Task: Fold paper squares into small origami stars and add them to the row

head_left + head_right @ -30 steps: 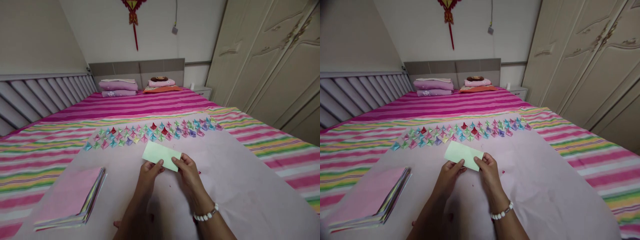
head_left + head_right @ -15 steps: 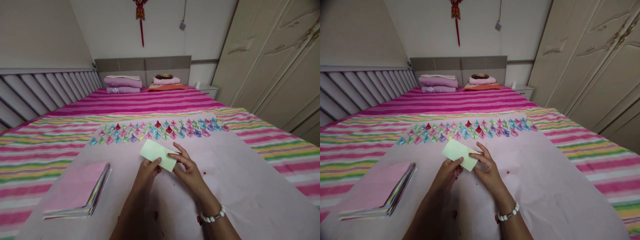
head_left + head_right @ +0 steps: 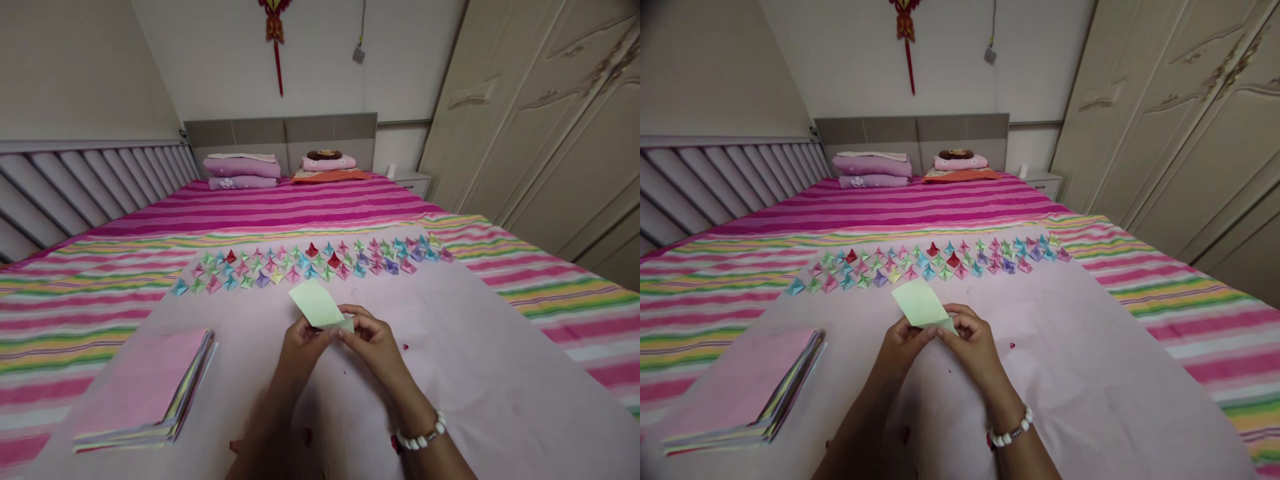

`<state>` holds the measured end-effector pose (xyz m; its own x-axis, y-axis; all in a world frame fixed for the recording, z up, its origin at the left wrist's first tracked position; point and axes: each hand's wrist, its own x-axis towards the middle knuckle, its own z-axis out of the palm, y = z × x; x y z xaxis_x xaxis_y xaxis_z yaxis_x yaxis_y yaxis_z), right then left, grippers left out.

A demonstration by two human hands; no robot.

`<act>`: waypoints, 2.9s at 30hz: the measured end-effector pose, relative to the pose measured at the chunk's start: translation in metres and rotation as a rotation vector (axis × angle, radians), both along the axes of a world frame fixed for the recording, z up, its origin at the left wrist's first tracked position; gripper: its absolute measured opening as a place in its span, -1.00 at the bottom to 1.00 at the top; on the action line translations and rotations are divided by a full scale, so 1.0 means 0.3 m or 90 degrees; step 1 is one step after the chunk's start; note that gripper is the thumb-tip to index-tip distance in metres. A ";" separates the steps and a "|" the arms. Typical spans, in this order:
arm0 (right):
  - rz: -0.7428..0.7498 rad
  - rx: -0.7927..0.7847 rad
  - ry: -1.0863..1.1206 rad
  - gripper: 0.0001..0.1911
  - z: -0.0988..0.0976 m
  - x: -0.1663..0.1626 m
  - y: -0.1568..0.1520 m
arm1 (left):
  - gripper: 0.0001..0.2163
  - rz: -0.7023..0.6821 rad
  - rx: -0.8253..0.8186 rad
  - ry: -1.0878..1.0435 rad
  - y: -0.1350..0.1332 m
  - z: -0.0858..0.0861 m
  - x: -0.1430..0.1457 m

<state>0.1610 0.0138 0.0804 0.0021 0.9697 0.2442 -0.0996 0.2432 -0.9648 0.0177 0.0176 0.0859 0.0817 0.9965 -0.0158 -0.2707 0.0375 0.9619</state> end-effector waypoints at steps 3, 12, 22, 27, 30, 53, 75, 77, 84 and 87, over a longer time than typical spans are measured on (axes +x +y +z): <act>0.021 -0.015 0.040 -0.76 -0.007 -0.006 0.003 | -0.70 0.018 -0.005 0.031 0.002 -0.017 -0.002; 0.034 -0.088 0.138 -0.60 -0.010 0.001 0.012 | -0.71 -0.031 -0.029 0.044 0.001 -0.018 0.003; 0.046 -0.151 0.175 -0.70 -0.026 -0.006 0.012 | -0.71 0.111 0.063 -0.003 0.005 -0.041 0.007; 0.058 -0.132 0.192 -0.70 -0.024 -0.007 0.010 | -0.79 0.113 0.152 0.101 -0.009 -0.033 0.008; 0.041 -0.123 0.209 -0.67 -0.019 -0.004 0.008 | -0.75 0.104 0.150 0.141 -0.015 -0.027 0.006; 0.066 -0.117 0.291 -0.28 -0.018 -0.008 0.009 | -0.77 -0.018 -0.047 0.039 -0.004 -0.035 0.003; 0.188 -0.176 -0.041 -0.58 -0.044 -0.001 0.001 | -0.84 0.019 0.095 0.186 0.001 -0.021 -0.011; 0.186 -0.163 -0.093 -0.53 -0.040 -0.006 -0.002 | -0.85 0.033 0.123 0.213 -0.001 -0.019 -0.007; 0.216 -0.203 -0.031 -0.65 -0.034 0.003 -0.004 | -0.77 0.083 0.068 0.142 0.003 -0.031 -0.004; 0.164 -0.226 0.088 -0.69 -0.032 0.013 0.001 | -0.65 0.079 0.018 0.091 0.009 -0.037 -0.007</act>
